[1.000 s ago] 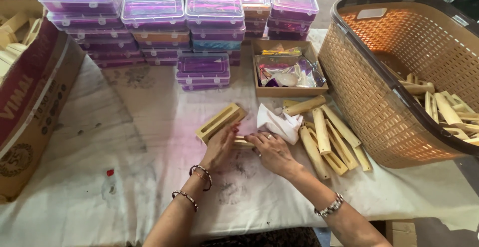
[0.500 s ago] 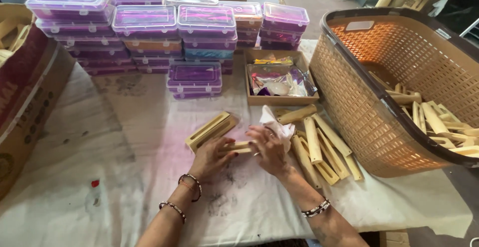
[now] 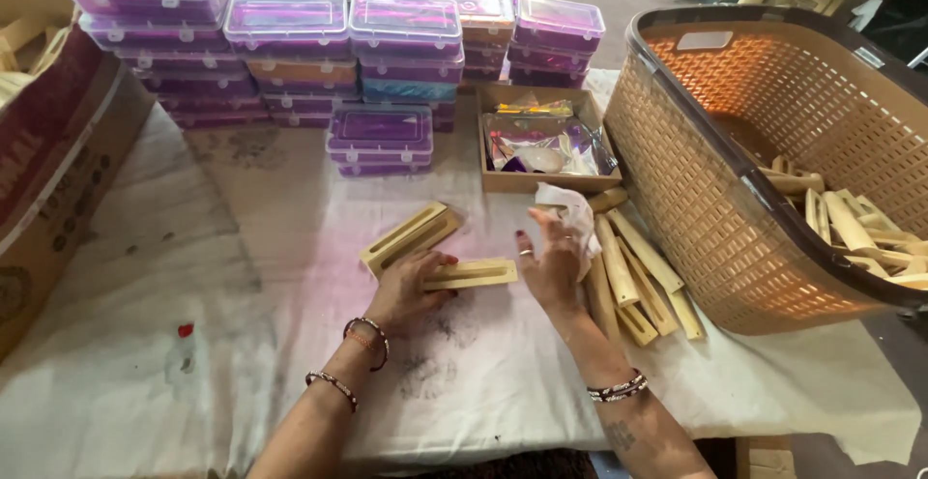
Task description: The person wipes several small, light-colored wooden pieces with a white cloth on a table covered with a white sheet. They pick up the pieces from a wicker basket, clean them, and place them back on the table. The person also handles a small, shiny, iridescent packet from a cardboard box.
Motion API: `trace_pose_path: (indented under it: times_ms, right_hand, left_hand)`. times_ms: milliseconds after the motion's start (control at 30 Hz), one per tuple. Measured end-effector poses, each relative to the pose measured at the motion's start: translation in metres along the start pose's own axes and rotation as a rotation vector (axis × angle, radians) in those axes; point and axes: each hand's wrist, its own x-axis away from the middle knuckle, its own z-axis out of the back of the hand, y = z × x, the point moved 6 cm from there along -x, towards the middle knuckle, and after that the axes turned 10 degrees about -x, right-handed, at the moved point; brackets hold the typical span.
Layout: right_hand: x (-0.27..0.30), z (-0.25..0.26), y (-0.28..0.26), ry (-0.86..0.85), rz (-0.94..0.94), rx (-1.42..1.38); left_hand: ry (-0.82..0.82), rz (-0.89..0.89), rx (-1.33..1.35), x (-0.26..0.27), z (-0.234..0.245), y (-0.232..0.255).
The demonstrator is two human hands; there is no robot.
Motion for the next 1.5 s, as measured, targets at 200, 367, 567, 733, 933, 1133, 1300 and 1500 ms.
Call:
trace_pose_path:
  times_ms: [200, 367, 567, 733, 933, 1133, 1300, 1500]
  right_hand:
    - [0.015, -0.015, -0.059, -0.340, 0.306, -0.272]
    - [0.021, -0.032, -0.044, -0.578, 0.119, -0.228]
    - [0.020, -0.037, -0.026, -0.557, 0.031, -0.233]
    - [0.016, -0.037, -0.010, -0.484, 0.015, -0.210]
    - [0.004, -0.029, 0.013, -0.338, -0.082, -0.138]
    - [0.004, -0.033, 0.069, -0.056, -0.366, -0.298]
    - [0.017, -0.041, 0.042, -0.273, -0.420, -0.424]
    - [0.019, -0.053, 0.017, -0.357, -0.018, -0.362]
  left_hand:
    - [0.032, 0.071, 0.024, 0.003, 0.006, 0.005]
    - [0.051, 0.076, -0.006, 0.004, 0.006, -0.002]
    - [0.087, 0.087, -0.022, 0.006, 0.014, 0.001]
    - [0.231, -0.020, -0.175, 0.005, 0.010, -0.015]
    - [0.262, 0.178, -0.093, 0.004, 0.012, -0.024]
    - [0.039, 0.088, 0.040, 0.000, -0.018, -0.030]
    - [0.131, -0.032, 0.369, -0.002, -0.003, -0.019]
    - [-0.021, 0.016, -0.036, 0.004, -0.015, -0.012]
